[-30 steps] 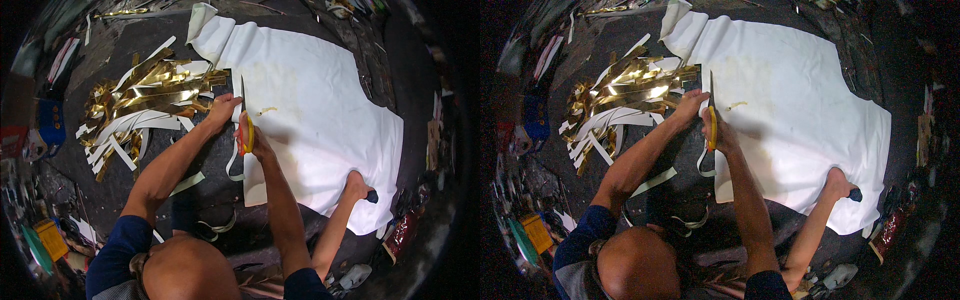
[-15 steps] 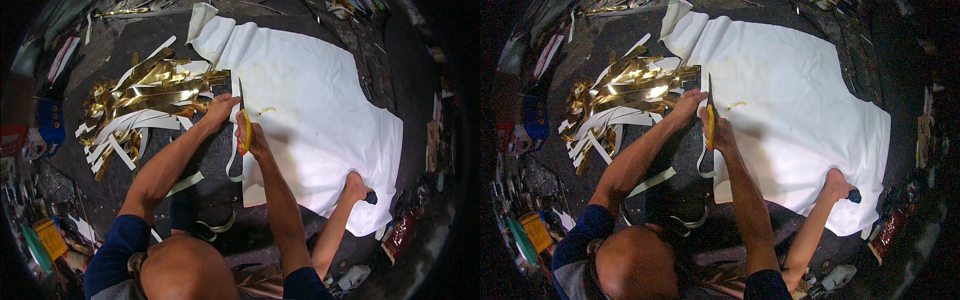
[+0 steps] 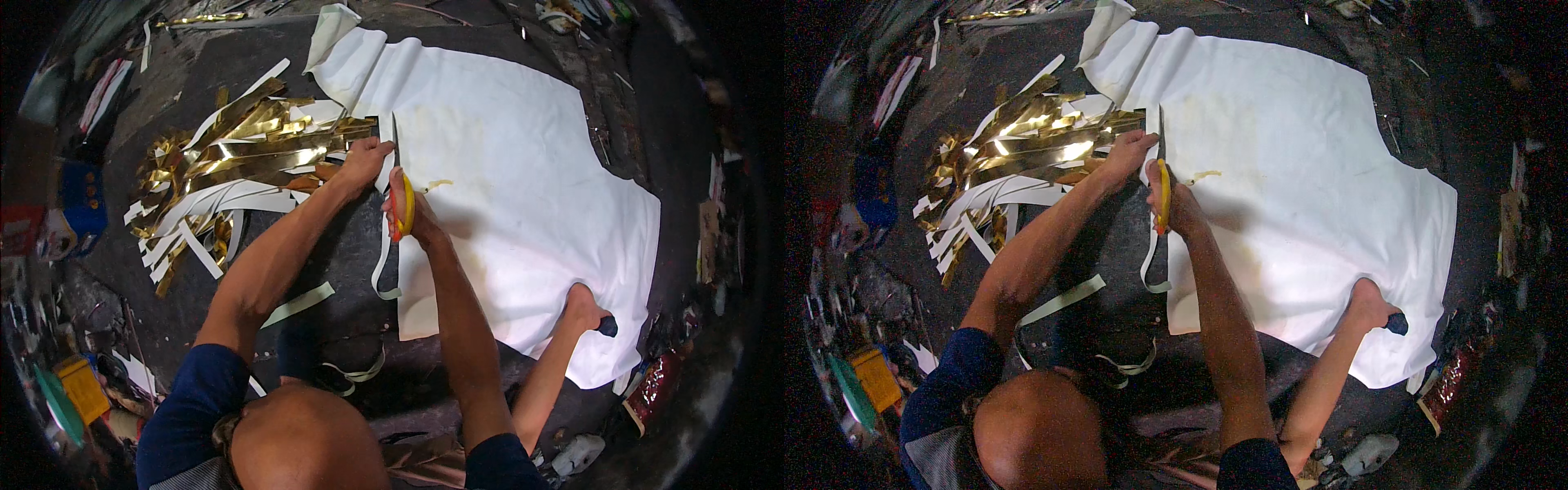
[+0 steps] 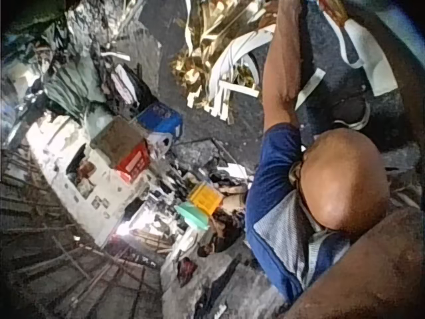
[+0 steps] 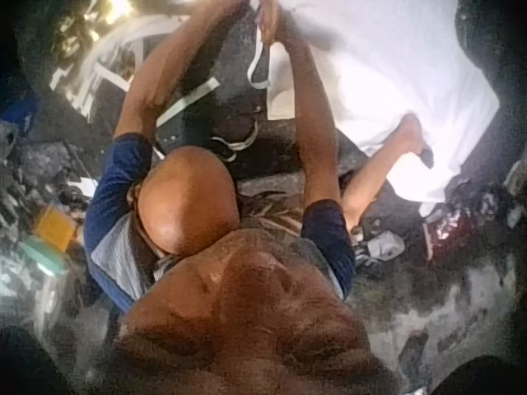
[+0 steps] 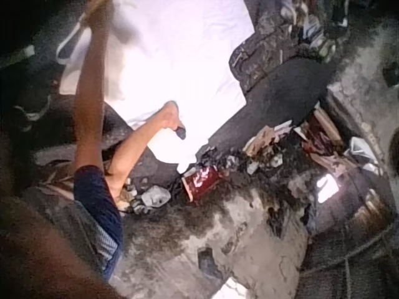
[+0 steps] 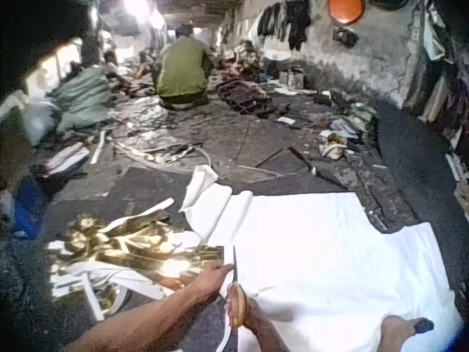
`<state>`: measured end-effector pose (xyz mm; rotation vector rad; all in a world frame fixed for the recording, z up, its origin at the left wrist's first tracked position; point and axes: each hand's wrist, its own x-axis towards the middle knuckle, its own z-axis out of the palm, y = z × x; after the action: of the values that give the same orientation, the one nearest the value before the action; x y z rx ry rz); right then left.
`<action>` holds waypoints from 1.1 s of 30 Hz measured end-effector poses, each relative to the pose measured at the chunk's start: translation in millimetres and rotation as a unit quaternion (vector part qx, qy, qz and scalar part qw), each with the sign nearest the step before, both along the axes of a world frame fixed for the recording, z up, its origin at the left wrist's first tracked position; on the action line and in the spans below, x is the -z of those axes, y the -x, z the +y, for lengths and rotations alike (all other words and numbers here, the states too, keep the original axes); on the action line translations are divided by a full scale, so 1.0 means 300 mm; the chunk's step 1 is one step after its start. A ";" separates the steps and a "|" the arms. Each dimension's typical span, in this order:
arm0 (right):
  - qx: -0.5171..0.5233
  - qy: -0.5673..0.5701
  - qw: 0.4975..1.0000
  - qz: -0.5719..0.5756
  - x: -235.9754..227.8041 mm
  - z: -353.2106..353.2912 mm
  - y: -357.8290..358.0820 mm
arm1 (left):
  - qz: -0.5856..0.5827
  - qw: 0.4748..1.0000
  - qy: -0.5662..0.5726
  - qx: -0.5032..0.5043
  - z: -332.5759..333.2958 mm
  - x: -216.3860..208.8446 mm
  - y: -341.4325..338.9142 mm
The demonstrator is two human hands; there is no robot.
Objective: The person unfolds a large white fabric on the floor and uses yellow-handled scissors to cut it into long strips. The cut strips are placed in a pile next to the main fabric piece.
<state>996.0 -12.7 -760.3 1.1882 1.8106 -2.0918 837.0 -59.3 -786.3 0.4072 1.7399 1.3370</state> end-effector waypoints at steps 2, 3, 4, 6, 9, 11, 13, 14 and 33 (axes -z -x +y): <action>-0.008 -0.030 0.999 -0.005 -0.004 0.009 0.015 | -0.046 0.999 -0.001 -0.001 0.002 -0.050 -0.009; -0.001 -0.036 0.999 -0.009 -0.013 0.004 0.020 | -0.043 0.999 0.000 0.004 0.001 -0.064 -0.005; 0.007 -0.042 0.999 -0.014 -0.022 0.002 0.024 | -0.044 0.999 -0.015 0.000 0.001 -0.050 0.001; -0.001 -0.037 0.999 -0.006 -0.045 -0.010 0.036 | -0.047 0.998 -0.044 -0.011 -0.006 -0.019 0.018; 0.005 -0.041 0.999 -0.009 -0.042 -0.007 0.034 | -0.065 0.997 -0.045 -0.016 -0.004 -0.018 0.016; 0.011 -0.034 0.999 -0.017 -0.030 0.003 0.034 | -0.074 0.996 -0.056 -0.012 -0.001 -0.034 0.004; 0.014 -0.014 0.999 -0.027 -0.017 0.023 0.042 | -0.089 0.995 -0.053 -0.006 -0.001 -0.037 -0.001; 0.017 -0.010 1.000 -0.023 -0.014 0.028 0.050 | -0.097 0.994 -0.047 -0.004 -0.004 -0.026 0.011; -0.131 0.161 0.977 -0.046 -0.224 0.259 -0.057 | -0.026 0.985 -0.143 -0.088 -0.036 -0.083 0.078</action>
<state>1013.2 65.1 -693.1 0.8926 1.4273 -2.0396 813.5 -70.1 -761.5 0.3792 1.5732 1.7193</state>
